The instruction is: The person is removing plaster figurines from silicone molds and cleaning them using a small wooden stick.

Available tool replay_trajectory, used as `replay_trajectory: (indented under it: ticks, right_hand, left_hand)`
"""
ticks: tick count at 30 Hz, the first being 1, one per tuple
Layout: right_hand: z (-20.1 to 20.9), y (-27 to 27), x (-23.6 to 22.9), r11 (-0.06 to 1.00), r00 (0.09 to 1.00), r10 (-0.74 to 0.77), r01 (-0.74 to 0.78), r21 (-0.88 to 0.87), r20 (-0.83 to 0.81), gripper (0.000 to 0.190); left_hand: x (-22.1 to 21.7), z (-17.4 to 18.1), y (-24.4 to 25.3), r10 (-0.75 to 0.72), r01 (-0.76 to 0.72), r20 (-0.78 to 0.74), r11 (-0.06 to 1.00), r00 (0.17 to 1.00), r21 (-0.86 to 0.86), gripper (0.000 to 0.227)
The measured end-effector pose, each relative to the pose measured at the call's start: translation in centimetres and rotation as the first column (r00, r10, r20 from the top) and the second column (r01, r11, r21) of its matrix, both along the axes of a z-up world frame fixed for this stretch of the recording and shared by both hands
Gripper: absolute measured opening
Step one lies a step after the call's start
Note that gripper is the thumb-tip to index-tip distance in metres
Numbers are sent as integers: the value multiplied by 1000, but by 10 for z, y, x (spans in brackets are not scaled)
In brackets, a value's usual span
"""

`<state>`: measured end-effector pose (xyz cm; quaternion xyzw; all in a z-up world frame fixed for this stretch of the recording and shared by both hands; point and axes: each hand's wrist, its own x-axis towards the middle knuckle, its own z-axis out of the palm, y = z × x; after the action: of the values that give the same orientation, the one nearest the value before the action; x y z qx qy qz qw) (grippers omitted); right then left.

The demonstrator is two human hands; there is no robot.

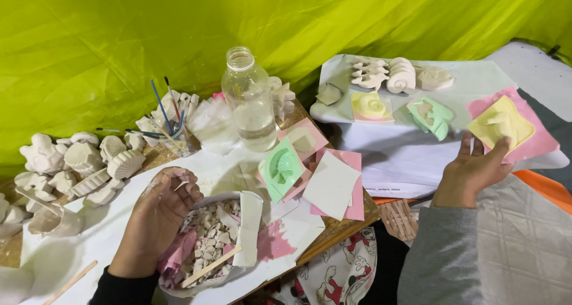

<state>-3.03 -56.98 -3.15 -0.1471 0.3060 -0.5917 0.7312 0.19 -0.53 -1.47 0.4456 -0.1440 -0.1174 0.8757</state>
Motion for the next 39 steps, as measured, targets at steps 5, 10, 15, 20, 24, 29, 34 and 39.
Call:
replay_trajectory:
  ticks: [5,10,15,20,24,29,34,39]
  right_hand:
    - [1,29,12,954,997,71,-66,-293,7,45]
    - [21,117,5,715,977,208,-191,-673,-57,40]
    - [22,220,-19,-9,985,29,-169,-986,-170,36]
    - [31,284,-44,-471,873,396,-74,-879,-286,41]
    - [29,310,-51,-662,920,150,-179,-728,-362,50]
    - [32,314,-50,-705,871,173,-217,-675,-460,42]
    - [27,314,-50,-662,843,210,-250,-707,-495,40]
    - [34,323,-58,-443,750,379,-367,-818,-542,26]
  left_hand:
    - [-4,7,-2,-26,27,-10,999,1000,20,29]
    - [-28,40,-16,-107,112,-58,989,993,100,41]
    - [-45,61,-23,-485,469,26,856,874,218,71]
    - [-57,58,-32,-265,308,-307,946,914,99,76]
    - [-61,51,-35,-492,458,-172,865,853,-202,87]
    - [-57,63,-26,128,21,-373,928,919,371,73]
    - [-52,47,-23,-159,202,-198,955,967,218,85]
    - [-53,45,-27,-412,405,-180,911,893,-76,95]
